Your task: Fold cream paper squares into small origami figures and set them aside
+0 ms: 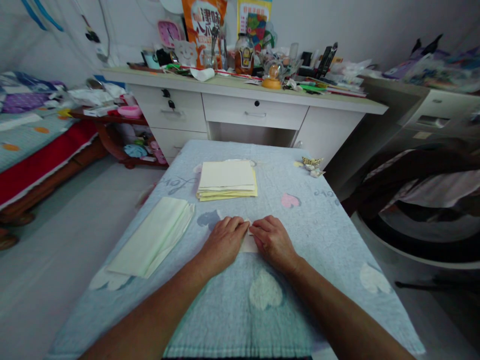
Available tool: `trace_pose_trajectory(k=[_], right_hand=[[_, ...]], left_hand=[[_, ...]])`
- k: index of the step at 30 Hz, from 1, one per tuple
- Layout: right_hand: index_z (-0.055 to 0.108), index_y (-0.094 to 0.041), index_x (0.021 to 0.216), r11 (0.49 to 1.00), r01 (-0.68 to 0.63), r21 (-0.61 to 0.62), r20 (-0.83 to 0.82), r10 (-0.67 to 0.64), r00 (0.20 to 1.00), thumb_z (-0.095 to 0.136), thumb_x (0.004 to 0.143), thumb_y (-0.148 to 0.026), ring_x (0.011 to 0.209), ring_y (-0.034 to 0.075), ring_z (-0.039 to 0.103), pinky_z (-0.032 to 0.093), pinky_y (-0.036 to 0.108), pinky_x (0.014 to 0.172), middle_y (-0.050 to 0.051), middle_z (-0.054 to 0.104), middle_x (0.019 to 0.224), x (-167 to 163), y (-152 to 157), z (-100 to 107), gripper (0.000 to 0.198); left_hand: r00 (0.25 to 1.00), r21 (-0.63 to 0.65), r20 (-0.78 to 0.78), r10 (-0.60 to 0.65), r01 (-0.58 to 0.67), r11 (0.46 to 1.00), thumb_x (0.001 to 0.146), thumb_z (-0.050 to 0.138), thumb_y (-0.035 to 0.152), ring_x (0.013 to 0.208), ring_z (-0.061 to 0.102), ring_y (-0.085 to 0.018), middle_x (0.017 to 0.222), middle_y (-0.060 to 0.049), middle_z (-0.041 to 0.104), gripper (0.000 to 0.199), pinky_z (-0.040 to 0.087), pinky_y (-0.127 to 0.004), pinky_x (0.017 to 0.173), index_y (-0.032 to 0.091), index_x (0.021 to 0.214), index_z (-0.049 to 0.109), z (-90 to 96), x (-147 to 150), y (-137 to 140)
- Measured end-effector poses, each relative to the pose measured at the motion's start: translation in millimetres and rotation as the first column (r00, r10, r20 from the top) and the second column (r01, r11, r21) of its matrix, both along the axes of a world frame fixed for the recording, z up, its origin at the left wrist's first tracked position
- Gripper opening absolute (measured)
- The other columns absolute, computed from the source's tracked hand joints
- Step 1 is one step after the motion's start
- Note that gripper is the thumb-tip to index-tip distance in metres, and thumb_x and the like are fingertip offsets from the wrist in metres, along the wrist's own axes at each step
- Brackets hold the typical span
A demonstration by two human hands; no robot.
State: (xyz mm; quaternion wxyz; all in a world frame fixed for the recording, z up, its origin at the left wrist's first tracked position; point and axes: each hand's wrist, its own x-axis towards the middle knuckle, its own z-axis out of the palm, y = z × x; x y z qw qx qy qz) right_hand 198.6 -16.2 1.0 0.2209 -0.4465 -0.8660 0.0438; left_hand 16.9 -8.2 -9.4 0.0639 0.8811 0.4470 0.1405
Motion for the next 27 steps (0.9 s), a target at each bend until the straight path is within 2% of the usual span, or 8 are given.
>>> trace_pose_trajectory(k=[7, 15, 27], right_hand=[[0.068, -0.018, 0.100, 1.000, -0.013, 0.004, 0.047, 0.013, 0.999, 0.051, 0.091, -0.014, 0.086, 0.020, 0.049, 0.039, 0.034, 0.080, 0.007, 0.065, 0.087, -1.7, -0.8, 1.3, 0.019], [0.066, -0.017, 0.098, 1.000, -0.007, 0.001, 0.115, 0.007, 0.993, 0.051, 0.091, -0.015, 0.083, 0.020, 0.048, 0.038, 0.034, 0.079, 0.006, 0.064, 0.085, -2.9, -1.9, 3.1, 0.017], [0.067, -0.019, 0.102, 0.999, -0.034, 0.020, 0.089, 0.032, 0.996, 0.051, 0.091, -0.016, 0.084, 0.021, 0.049, 0.039, 0.035, 0.079, 0.007, 0.067, 0.092, -1.2, -2.3, -0.7, 0.020]], left_hand=[[0.999, 0.004, -0.046, 0.001, -0.001, 1.000, 0.093, 0.042, 0.017, 0.094, 0.048, -0.021, 0.106, -0.007, 0.056, 0.032, 0.042, -0.037, 0.084, 0.021, 0.124, 0.051, 7.8, 1.2, -2.2], [0.997, -0.005, -0.067, -0.029, 0.029, 1.000, 0.094, 0.039, 0.016, 0.092, 0.049, -0.021, 0.101, -0.007, 0.055, 0.031, 0.043, -0.036, 0.084, 0.018, 0.123, 0.050, 8.3, 3.7, 1.9], [0.996, -0.001, -0.085, -0.021, 0.021, 1.000, 0.094, 0.039, 0.019, 0.093, 0.048, -0.022, 0.102, -0.008, 0.055, 0.034, 0.044, -0.038, 0.082, 0.019, 0.126, 0.050, 7.8, 4.8, 1.2]])
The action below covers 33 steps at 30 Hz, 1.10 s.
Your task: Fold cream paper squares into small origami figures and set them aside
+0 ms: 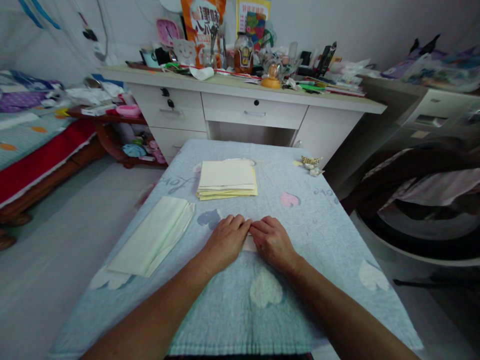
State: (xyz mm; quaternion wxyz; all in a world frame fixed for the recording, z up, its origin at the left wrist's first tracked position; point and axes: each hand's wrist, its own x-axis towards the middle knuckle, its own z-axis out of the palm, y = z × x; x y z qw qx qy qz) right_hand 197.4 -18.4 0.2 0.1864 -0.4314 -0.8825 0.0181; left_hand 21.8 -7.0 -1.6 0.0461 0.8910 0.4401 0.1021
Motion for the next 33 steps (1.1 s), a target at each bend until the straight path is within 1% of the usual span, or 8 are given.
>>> trace_pose_trajectory(k=[4, 8, 12, 15, 18, 23, 25, 33], right_hand=[[0.065, -0.019, 0.109, 0.999, 0.040, 0.016, -0.024, -0.039, 0.999, 0.051, 0.091, -0.015, 0.087, 0.021, 0.050, 0.041, 0.034, 0.081, 0.008, 0.066, 0.104, -1.9, -2.3, 1.0, 0.024], [0.067, -0.019, 0.101, 0.989, 0.143, -0.021, -0.079, -0.144, 0.986, 0.049, 0.091, -0.014, 0.084, 0.019, 0.054, 0.042, 0.031, 0.079, 0.007, 0.068, 0.094, -2.1, -3.0, 1.6, 0.021], [0.068, -0.018, 0.095, 0.960, 0.245, -0.139, -0.205, -0.270, 0.941, 0.051, 0.090, -0.015, 0.083, 0.018, 0.058, 0.044, 0.030, 0.077, 0.006, 0.069, 0.088, 2.1, 2.1, -0.9, 0.018], [0.066, -0.017, 0.103, 0.922, 0.280, -0.268, -0.314, -0.358, 0.880, 0.055, 0.084, -0.013, 0.082, 0.018, 0.060, 0.045, 0.029, 0.076, 0.005, 0.070, 0.089, 3.5, 6.4, -3.4, 0.022], [0.063, -0.016, 0.107, 0.884, 0.319, -0.341, -0.321, -0.429, 0.845, 0.060, 0.077, -0.011, 0.079, 0.018, 0.059, 0.045, 0.029, 0.074, 0.005, 0.069, 0.087, 0.0, 8.5, -4.4, 0.031], [0.067, -0.015, 0.091, 0.872, 0.411, -0.266, -0.119, -0.453, 0.883, 0.057, 0.081, -0.016, 0.081, 0.019, 0.055, 0.040, 0.029, 0.076, 0.006, 0.066, 0.084, -8.4, 9.2, -2.4, 0.014], [0.067, -0.016, 0.086, 0.869, 0.435, -0.237, -0.057, -0.459, 0.887, 0.055, 0.084, -0.017, 0.081, 0.019, 0.054, 0.038, 0.028, 0.075, 0.006, 0.064, 0.083, -9.4, 8.4, -0.9, 0.013], [0.064, -0.018, 0.087, 0.881, 0.446, -0.156, -0.047, -0.457, 0.888, 0.052, 0.087, -0.017, 0.082, 0.018, 0.052, 0.036, 0.027, 0.076, 0.005, 0.062, 0.083, -11.5, 3.8, -1.0, 0.012]], left_hand=[[0.999, -0.001, 0.043, -0.003, 0.003, 1.000, 0.093, 0.042, 0.018, 0.094, 0.050, -0.021, 0.101, -0.007, 0.056, 0.032, 0.044, -0.036, 0.084, 0.019, 0.124, 0.051, -2.6, -1.7, 2.0], [0.994, -0.012, 0.111, -0.006, 0.007, 1.000, 0.094, 0.041, 0.017, 0.092, 0.051, -0.020, 0.100, -0.007, 0.058, 0.029, 0.043, -0.036, 0.085, 0.019, 0.120, 0.053, -1.2, -4.7, 2.2], [0.993, -0.029, 0.114, -0.020, 0.023, 0.999, 0.093, 0.042, 0.016, 0.092, 0.050, -0.020, 0.098, -0.006, 0.058, 0.024, 0.043, -0.036, 0.084, 0.020, 0.112, 0.057, 1.3, -7.4, 0.1], [0.997, -0.032, 0.065, -0.034, 0.036, 0.999, 0.091, 0.046, 0.013, 0.092, 0.049, -0.020, 0.100, -0.005, 0.057, 0.025, 0.043, -0.035, 0.083, 0.022, 0.111, 0.059, 0.7, -7.9, -1.1], [0.999, -0.021, 0.020, -0.029, 0.029, 0.999, 0.091, 0.046, 0.013, 0.092, 0.048, -0.021, 0.101, -0.005, 0.056, 0.028, 0.042, -0.035, 0.082, 0.023, 0.114, 0.058, -0.4, -6.7, -1.9], [1.000, -0.006, -0.018, -0.014, 0.014, 1.000, 0.096, 0.040, 0.020, 0.092, 0.046, -0.020, 0.102, -0.005, 0.055, 0.028, 0.041, -0.034, 0.081, 0.025, 0.119, 0.055, 1.5, -4.6, -3.6], [1.000, -0.008, -0.022, -0.011, 0.011, 1.000, 0.097, 0.038, 0.023, 0.093, 0.046, -0.020, 0.102, -0.005, 0.055, 0.028, 0.040, -0.034, 0.081, 0.025, 0.119, 0.055, 2.4, -4.5, -4.1], [1.000, -0.012, -0.018, -0.012, 0.012, 1.000, 0.093, 0.042, 0.016, 0.093, 0.047, -0.020, 0.103, -0.005, 0.055, 0.030, 0.041, -0.035, 0.081, 0.023, 0.120, 0.052, 0.0, -4.8, -2.6]])
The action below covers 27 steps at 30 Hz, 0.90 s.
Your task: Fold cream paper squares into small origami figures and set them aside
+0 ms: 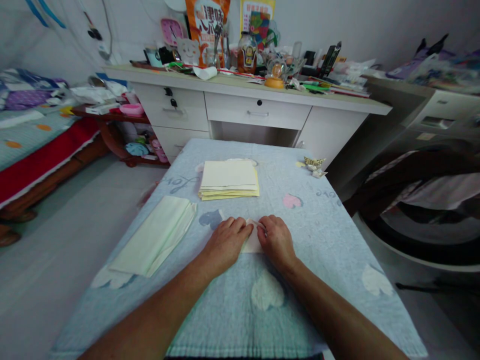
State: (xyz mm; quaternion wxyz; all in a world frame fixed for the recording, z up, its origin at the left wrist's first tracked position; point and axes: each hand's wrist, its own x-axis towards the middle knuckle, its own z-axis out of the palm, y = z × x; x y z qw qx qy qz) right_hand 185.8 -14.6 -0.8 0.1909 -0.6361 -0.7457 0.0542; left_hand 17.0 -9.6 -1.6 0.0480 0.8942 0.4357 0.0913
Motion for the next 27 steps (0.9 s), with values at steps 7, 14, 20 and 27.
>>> trace_pose_trajectory(k=[7, 14, 20, 27], right_hand=[[0.066, -0.018, 0.091, 0.998, -0.053, 0.030, -0.028, 0.054, 0.998, 0.054, 0.085, -0.012, 0.084, 0.019, 0.052, 0.036, 0.028, 0.079, 0.004, 0.062, 0.084, 0.1, 0.2, -6.9, 0.015], [0.068, -0.018, 0.090, 0.986, -0.135, 0.097, -0.043, 0.140, 0.989, 0.055, 0.085, -0.009, 0.083, 0.018, 0.049, 0.037, 0.027, 0.078, 0.004, 0.059, 0.082, 0.6, -3.1, -7.7, 0.017], [0.068, -0.019, 0.085, 0.980, -0.175, 0.093, -0.005, 0.176, 0.984, 0.053, 0.085, -0.008, 0.080, 0.017, 0.045, 0.035, 0.027, 0.074, 0.003, 0.056, 0.079, -0.3, -5.8, -3.6, 0.019], [0.067, -0.019, 0.091, 0.970, -0.226, 0.087, 0.096, 0.217, 0.971, 0.054, 0.086, -0.009, 0.080, 0.018, 0.042, 0.032, 0.029, 0.075, 0.004, 0.056, 0.083, 0.6, -6.7, -2.7, 0.017]], left_hand=[[1.000, 0.013, -0.008, 0.014, -0.013, 1.000, 0.091, 0.043, 0.012, 0.092, 0.048, -0.021, 0.104, -0.007, 0.055, 0.035, 0.042, -0.036, 0.082, 0.019, 0.125, 0.048, 1.5, 1.9, 0.6], [0.999, -0.006, 0.046, 0.014, -0.013, 1.000, 0.090, 0.044, 0.012, 0.092, 0.048, -0.021, 0.105, -0.007, 0.055, 0.036, 0.042, -0.036, 0.082, 0.019, 0.125, 0.049, -1.9, 0.6, 2.8], [0.993, -0.032, 0.115, 0.008, -0.004, 0.999, 0.089, 0.046, 0.013, 0.092, 0.050, -0.020, 0.104, -0.007, 0.056, 0.033, 0.043, -0.035, 0.082, 0.019, 0.121, 0.053, -7.6, -0.8, 7.6], [0.979, -0.034, 0.203, 0.003, 0.004, 0.999, 0.090, 0.046, 0.013, 0.096, 0.051, -0.020, 0.103, -0.006, 0.056, 0.028, 0.044, -0.036, 0.086, 0.019, 0.115, 0.056, -7.9, -1.2, 6.8]])
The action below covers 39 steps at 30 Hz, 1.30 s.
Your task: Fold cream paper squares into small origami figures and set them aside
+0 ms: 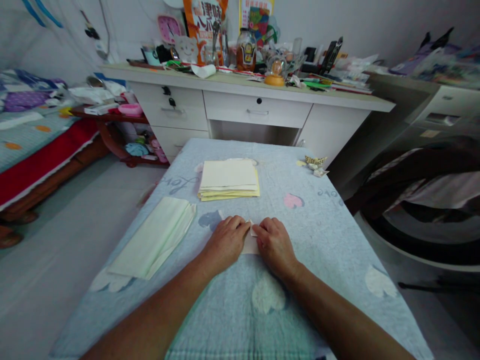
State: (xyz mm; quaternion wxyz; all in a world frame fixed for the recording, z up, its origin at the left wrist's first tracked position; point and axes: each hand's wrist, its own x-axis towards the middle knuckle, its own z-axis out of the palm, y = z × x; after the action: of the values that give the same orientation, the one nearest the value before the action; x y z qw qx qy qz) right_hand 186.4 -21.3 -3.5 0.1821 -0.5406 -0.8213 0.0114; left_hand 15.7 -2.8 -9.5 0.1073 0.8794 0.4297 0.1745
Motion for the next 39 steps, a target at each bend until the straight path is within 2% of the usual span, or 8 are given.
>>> trace_pose_trajectory(k=[7, 19, 39], right_hand=[[0.065, -0.019, 0.090, 1.000, -0.006, -0.014, 0.121, 0.008, 0.993, 0.056, 0.088, -0.015, 0.081, 0.019, 0.042, 0.030, 0.032, 0.074, 0.004, 0.056, 0.085, -1.4, -0.8, -0.6, 0.010], [0.062, -0.018, 0.107, 0.999, -0.040, -0.018, 0.184, 0.043, 0.982, 0.054, 0.089, -0.015, 0.083, 0.021, 0.043, 0.029, 0.034, 0.073, 0.006, 0.056, 0.089, -2.1, -1.8, 0.1, 0.020], [0.063, -0.018, 0.104, 1.000, -0.016, -0.007, 0.179, 0.017, 0.984, 0.052, 0.091, -0.017, 0.082, 0.020, 0.043, 0.030, 0.034, 0.072, 0.006, 0.055, 0.088, -1.1, -2.6, -1.0, 0.017]], left_hand=[[1.000, 0.019, -0.003, 0.007, -0.007, 1.000, 0.092, 0.042, 0.014, 0.096, 0.052, -0.020, 0.104, -0.007, 0.057, 0.033, 0.045, -0.037, 0.088, 0.018, 0.124, 0.050, -3.2, 0.1, 0.8], [0.991, 0.011, -0.133, 0.015, -0.013, 1.000, 0.093, 0.044, 0.017, 0.094, 0.049, -0.021, 0.106, -0.007, 0.056, 0.034, 0.043, -0.036, 0.083, 0.020, 0.126, 0.050, 3.8, 2.7, -2.6], [0.981, 0.027, -0.189, 0.039, -0.034, 0.999, 0.093, 0.042, 0.019, 0.096, 0.048, -0.021, 0.107, -0.007, 0.055, 0.035, 0.042, -0.037, 0.084, 0.020, 0.128, 0.047, 4.0, 6.2, -4.4]])
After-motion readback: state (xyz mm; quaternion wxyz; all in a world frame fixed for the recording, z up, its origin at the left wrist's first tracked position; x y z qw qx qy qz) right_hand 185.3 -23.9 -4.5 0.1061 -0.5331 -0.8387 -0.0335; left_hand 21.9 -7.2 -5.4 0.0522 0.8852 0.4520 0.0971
